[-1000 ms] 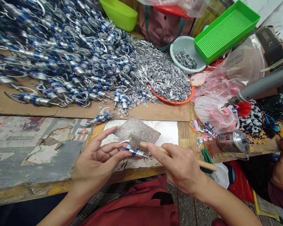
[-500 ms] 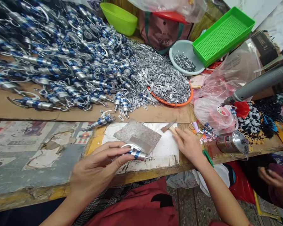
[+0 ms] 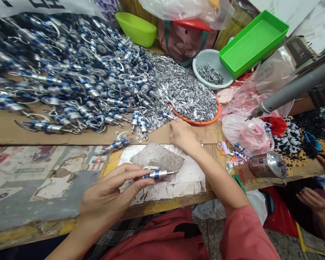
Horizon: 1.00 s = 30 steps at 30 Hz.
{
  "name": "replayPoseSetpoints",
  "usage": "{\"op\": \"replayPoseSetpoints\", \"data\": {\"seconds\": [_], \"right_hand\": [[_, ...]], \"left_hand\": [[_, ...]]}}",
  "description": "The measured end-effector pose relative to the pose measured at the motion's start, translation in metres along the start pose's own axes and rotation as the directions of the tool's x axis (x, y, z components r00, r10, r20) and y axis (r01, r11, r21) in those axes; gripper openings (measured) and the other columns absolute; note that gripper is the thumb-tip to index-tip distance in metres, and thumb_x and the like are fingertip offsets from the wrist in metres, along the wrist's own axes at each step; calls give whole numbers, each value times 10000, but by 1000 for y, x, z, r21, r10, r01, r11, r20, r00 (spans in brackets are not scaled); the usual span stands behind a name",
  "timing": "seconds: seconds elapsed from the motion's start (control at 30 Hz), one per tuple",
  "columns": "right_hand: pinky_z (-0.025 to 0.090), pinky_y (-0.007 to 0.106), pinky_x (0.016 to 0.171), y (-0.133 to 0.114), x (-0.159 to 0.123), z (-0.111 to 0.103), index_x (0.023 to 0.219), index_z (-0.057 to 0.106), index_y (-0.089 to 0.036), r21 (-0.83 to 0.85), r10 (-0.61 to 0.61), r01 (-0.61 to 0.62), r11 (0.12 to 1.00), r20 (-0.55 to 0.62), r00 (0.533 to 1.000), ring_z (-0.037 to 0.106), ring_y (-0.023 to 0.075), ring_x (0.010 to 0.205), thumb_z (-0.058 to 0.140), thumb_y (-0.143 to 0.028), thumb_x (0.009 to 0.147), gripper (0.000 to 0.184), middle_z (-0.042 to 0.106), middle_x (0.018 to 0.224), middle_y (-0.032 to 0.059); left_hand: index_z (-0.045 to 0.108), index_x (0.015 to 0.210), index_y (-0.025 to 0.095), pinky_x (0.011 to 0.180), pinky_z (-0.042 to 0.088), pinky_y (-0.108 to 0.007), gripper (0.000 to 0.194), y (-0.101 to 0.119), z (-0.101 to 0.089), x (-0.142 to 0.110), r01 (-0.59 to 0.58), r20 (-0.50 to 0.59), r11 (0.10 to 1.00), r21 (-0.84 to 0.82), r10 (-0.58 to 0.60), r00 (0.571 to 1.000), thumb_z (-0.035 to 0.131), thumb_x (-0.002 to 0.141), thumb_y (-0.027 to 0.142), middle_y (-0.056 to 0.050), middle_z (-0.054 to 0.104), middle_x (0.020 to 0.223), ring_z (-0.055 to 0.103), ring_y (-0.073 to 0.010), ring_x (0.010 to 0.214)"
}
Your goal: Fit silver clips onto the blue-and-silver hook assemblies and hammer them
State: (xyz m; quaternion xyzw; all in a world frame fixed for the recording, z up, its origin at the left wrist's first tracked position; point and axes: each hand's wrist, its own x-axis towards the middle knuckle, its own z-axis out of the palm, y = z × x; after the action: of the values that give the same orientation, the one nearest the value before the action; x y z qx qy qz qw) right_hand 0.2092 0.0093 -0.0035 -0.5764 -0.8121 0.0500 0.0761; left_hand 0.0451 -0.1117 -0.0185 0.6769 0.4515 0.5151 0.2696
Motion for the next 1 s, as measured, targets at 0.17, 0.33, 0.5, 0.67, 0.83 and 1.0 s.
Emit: {"op": "replayPoseSetpoints", "data": {"seconds": [0.17,0.33,0.5,0.67,0.83,1.0], "right_hand": [[507,240,661,-9,-55,-24,810,666,-149,561,-19,116,819,-176,984,621,126,737,592,-160,796,76,677,800,42],[534,280,721,-38,-96,-21,775,685,-168,820,-97,278,501,-266,959,642,135,751,618,-116,782,86,698,759,45],[548,271,675,-41,-92,-13,757,688,-152,865,-96,275,419,-259,961,650,142,737,620,-154,795,78,701,755,69],[550,275,728,-34,-97,-17,930,650,-151,743,-192,363,562,-310,931,645,144,824,586,-206,839,124,695,854,80],[540,272,814,-22,-109,-23,963,620,-142,188,-575,685,703,-417,704,633,156,934,489,-116,867,164,689,933,95],[546,265,812,-18,-112,-27,992,619,-160,129,-570,669,732,-422,705,632,147,956,481,-97,853,206,689,963,77]], "left_hand": [[674,915,200,625,497,-156,203,1,0,-1,88,1,996,13,-88,996,692,714,179,42,652,706,611,-81,635],[677,969,243,632,508,-183,251,0,0,-3,172,-20,985,-1,-172,985,683,719,223,50,654,697,607,-91,618],[714,924,272,629,507,-201,240,3,-2,-1,202,13,978,-42,-202,979,676,710,169,26,681,720,618,-108,648],[742,760,293,535,470,-174,178,4,-4,1,326,48,900,-291,-327,944,675,696,141,30,667,683,600,-98,611],[723,716,291,606,471,-161,114,10,-9,6,358,71,902,-243,-351,934,674,704,189,44,647,700,601,-94,657],[717,692,288,627,479,-168,98,18,-16,11,218,58,975,-33,-216,975,644,733,237,33,643,726,606,-105,667]]}}
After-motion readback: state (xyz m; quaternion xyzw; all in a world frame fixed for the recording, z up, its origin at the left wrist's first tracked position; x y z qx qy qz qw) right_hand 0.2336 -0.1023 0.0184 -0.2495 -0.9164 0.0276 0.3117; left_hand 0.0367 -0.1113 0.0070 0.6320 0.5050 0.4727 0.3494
